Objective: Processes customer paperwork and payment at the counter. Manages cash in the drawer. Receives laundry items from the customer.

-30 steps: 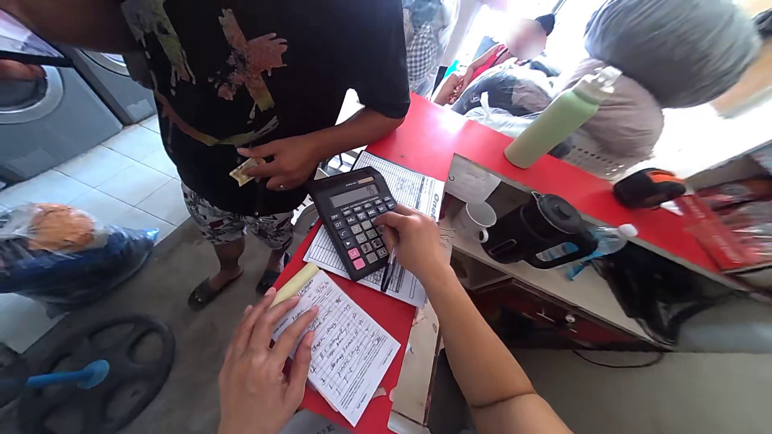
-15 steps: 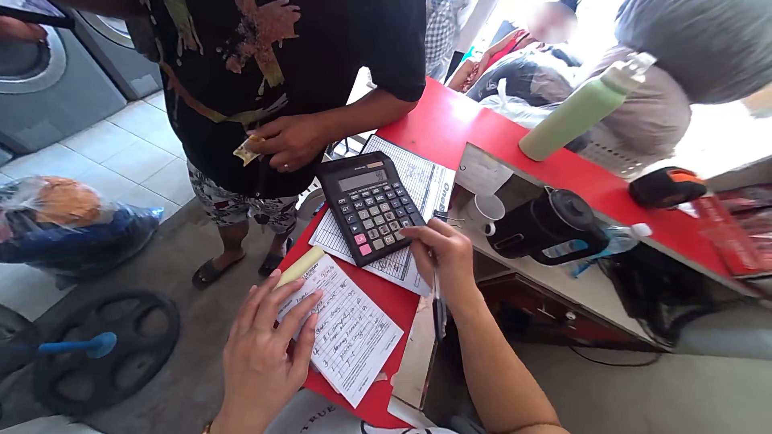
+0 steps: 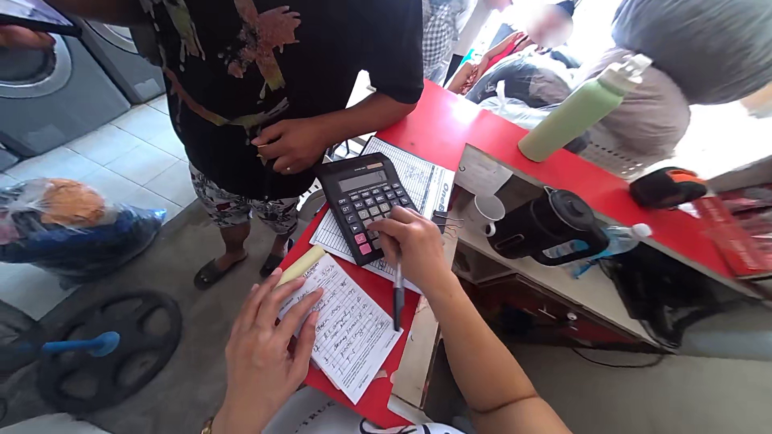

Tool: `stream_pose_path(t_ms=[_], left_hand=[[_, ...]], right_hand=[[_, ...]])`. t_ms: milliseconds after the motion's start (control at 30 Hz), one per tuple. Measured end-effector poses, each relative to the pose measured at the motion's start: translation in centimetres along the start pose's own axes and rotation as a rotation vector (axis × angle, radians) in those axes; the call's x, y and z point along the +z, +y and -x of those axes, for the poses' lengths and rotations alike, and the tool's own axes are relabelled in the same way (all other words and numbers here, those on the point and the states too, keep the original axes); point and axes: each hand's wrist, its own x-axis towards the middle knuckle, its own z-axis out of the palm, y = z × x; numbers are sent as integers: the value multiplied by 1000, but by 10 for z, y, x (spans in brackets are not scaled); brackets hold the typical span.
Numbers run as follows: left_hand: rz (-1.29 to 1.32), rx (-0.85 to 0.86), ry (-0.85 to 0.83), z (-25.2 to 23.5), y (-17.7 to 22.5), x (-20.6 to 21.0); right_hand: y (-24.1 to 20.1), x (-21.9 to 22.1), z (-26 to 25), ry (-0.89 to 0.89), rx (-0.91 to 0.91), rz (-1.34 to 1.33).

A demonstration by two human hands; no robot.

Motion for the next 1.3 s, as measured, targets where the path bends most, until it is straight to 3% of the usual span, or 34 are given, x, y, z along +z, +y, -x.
stream_pose_path(t_ms=[200, 367, 467, 633, 833, 1200, 1300], left_hand=[[1, -8, 0, -1, 0, 0], [-3, -4, -6, -1, 0, 0], [-4, 0, 2, -1, -1, 1], [5, 3, 6, -1, 0, 1], [6, 3, 2, -1, 0, 0], [0, 1, -8, 0, 0, 0], [-7, 1, -1, -1, 0, 0]], right_hand=[[8, -8, 32, 47, -65, -33], [28, -20, 38, 151, 131, 83], [35, -20, 33, 117, 184, 128], [16, -13, 9, 115, 107, 31], [1, 3, -5, -16, -7, 20], [31, -16, 35, 134, 182, 76], [36, -17, 39, 101, 216, 112]])
